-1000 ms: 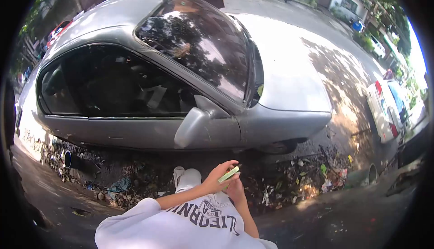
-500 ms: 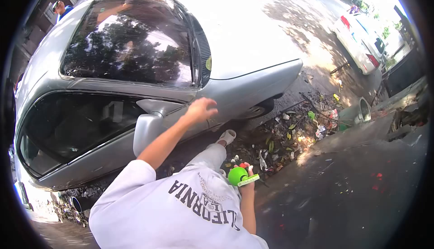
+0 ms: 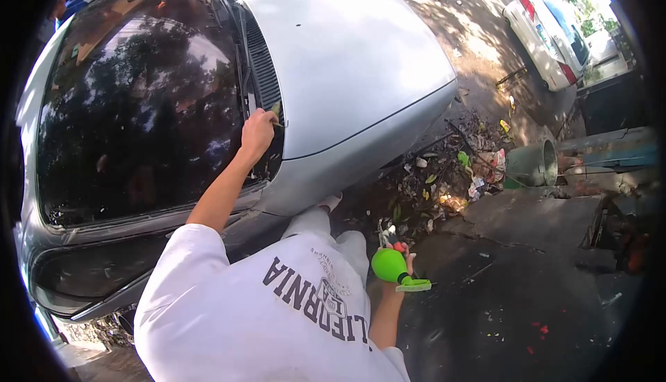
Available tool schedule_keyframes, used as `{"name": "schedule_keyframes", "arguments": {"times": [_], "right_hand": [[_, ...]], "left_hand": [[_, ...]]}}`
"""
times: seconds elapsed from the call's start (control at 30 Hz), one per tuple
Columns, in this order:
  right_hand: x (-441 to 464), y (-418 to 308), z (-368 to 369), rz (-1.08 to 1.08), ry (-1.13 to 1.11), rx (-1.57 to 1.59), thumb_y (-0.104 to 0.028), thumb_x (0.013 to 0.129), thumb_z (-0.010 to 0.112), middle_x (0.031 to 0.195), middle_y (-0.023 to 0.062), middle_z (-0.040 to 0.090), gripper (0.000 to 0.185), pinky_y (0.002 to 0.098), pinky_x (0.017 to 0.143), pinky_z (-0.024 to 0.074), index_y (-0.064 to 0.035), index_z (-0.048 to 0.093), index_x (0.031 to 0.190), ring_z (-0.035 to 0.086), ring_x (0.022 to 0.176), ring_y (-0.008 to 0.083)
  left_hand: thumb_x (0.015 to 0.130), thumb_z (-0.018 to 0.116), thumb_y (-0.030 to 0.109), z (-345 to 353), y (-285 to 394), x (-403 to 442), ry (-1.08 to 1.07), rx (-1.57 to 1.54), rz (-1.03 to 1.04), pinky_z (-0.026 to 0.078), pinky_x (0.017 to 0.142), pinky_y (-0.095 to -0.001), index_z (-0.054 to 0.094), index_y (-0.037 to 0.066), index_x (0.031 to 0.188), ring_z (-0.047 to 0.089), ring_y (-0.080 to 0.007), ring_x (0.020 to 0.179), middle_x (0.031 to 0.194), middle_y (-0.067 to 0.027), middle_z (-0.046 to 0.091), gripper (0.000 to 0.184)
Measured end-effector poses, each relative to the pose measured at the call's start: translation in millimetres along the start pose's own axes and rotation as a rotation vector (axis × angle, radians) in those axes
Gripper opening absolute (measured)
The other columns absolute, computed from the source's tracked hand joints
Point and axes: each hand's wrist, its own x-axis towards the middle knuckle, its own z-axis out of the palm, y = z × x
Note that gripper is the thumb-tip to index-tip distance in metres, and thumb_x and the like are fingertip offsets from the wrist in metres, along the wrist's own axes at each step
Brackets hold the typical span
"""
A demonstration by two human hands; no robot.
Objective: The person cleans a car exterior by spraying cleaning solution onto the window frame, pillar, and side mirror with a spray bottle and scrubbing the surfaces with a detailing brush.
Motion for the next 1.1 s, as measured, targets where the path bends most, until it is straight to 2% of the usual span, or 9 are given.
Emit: {"name": "schedule_keyframes", "arguments": {"times": [0.17, 0.27, 0.4, 0.43, 0.7, 0.8, 0.9, 0.97, 1.1], "right_hand": [[13, -15, 48, -0.001, 0.054, -0.060, -0.053, 0.104, 0.043, 0.113, 0.0177, 0.066, 0.045, 0.0556, 0.096, 0.0510, -0.0156, 0.055, 0.126, 0.064, 0.104, 0.0398], [27, -30, 36, -0.058, 0.102, -0.039, -0.051, 0.103, 0.047, 0.112, 0.0172, 0.066, 0.046, 0.0566, 0.101, 0.0475, -0.0117, 0.056, 0.124, 0.064, 0.108, 0.0354], [48, -52, 20, -0.107, 0.118, 0.009, -0.048, 0.105, 0.045, 0.115, 0.0131, 0.066, 0.045, 0.0563, 0.102, 0.0470, -0.0079, 0.056, 0.122, 0.062, 0.111, 0.0339], [56, -60, 19, -0.121, 0.120, 0.037, -0.047, 0.105, 0.044, 0.115, 0.0123, 0.066, 0.044, 0.0561, 0.101, 0.0479, -0.0080, 0.057, 0.121, 0.062, 0.112, 0.0341], [153, -195, -58, -0.303, -0.012, 0.131, -0.051, 0.105, 0.039, 0.121, 0.0207, 0.066, 0.050, 0.0591, 0.104, 0.0461, -0.0106, 0.059, 0.125, 0.063, 0.114, 0.0377], [219, -275, -82, -0.337, -0.228, 0.011, -0.054, 0.103, 0.043, 0.129, 0.0209, 0.063, 0.050, 0.0605, 0.105, 0.0439, -0.0117, 0.062, 0.124, 0.060, 0.119, 0.0394], [263, -348, -60, -0.313, -0.103, 0.116, -0.051, 0.102, 0.047, 0.122, 0.0181, 0.066, 0.046, 0.0580, 0.105, 0.0454, -0.0119, 0.062, 0.123, 0.061, 0.116, 0.0376], [281, -391, -38, -0.312, -0.074, 0.140, -0.050, 0.103, 0.048, 0.117, 0.0188, 0.066, 0.045, 0.0559, 0.101, 0.0486, -0.0120, 0.061, 0.123, 0.062, 0.109, 0.0384], [337, -467, -23, -0.279, -0.060, 0.025, -0.047, 0.102, 0.050, 0.118, 0.0178, 0.067, 0.042, 0.0536, 0.100, 0.0491, -0.0121, 0.061, 0.124, 0.061, 0.113, 0.0377]], "left_hand": [[0.092, 0.061, 0.013, -46, 12, 91, 0.319, -0.039, 0.030, 0.052, 0.082, -0.0448, 0.075, 0.009, 0.102, 0.066, -0.0372, 0.090, 0.096, -0.0143, 0.067, 0.018], [0.096, 0.065, 0.021, -40, 58, 130, 0.249, -0.106, 0.103, 0.049, 0.068, -0.0391, 0.073, 0.002, 0.101, 0.065, -0.0316, 0.073, 0.084, -0.0151, 0.067, 0.021], [0.096, 0.065, 0.031, 31, 156, 137, -0.036, -0.314, 0.122, 0.048, 0.068, -0.0449, 0.072, -0.001, 0.089, 0.063, -0.0377, 0.074, 0.082, -0.0208, 0.066, 0.033], [0.094, 0.068, 0.036, 66, 170, 138, -0.043, -0.266, 0.200, 0.050, 0.065, -0.0401, 0.075, 0.000, 0.093, 0.068, -0.0304, 0.069, 0.080, -0.0177, 0.070, 0.036], [0.083, 0.070, 0.011, 253, 373, 114, -0.395, -0.450, 0.184, 0.055, 0.077, -0.0413, 0.075, 0.003, 0.096, 0.071, -0.0327, 0.081, 0.086, -0.0171, 0.073, 0.017], [0.081, 0.066, 0.006, 360, 447, 137, -0.399, -0.404, 0.269, 0.055, 0.082, -0.0418, 0.072, 0.005, 0.113, 0.072, -0.0339, 0.089, 0.096, -0.0189, 0.074, 0.032], [0.085, 0.066, 0.009, 441, 501, 149, -0.289, -0.486, 0.441, 0.058, 0.079, -0.0375, 0.061, 0.012, 0.135, 0.074, -0.0254, 0.090, 0.106, -0.0157, 0.075, 0.050], [0.086, 0.065, 0.007, 444, 504, 121, -0.669, -0.398, 0.200, 0.058, 0.080, -0.0349, 0.048, 0.013, 0.147, 0.073, -0.0245, 0.090, 0.112, -0.0152, 0.074, 0.064], [0.088, 0.063, 0.013, 444, 470, 111, -0.800, -0.485, -0.139, 0.055, 0.086, -0.0398, 0.056, 0.013, 0.139, 0.072, -0.0308, 0.097, 0.104, -0.0161, 0.075, 0.052]]}}
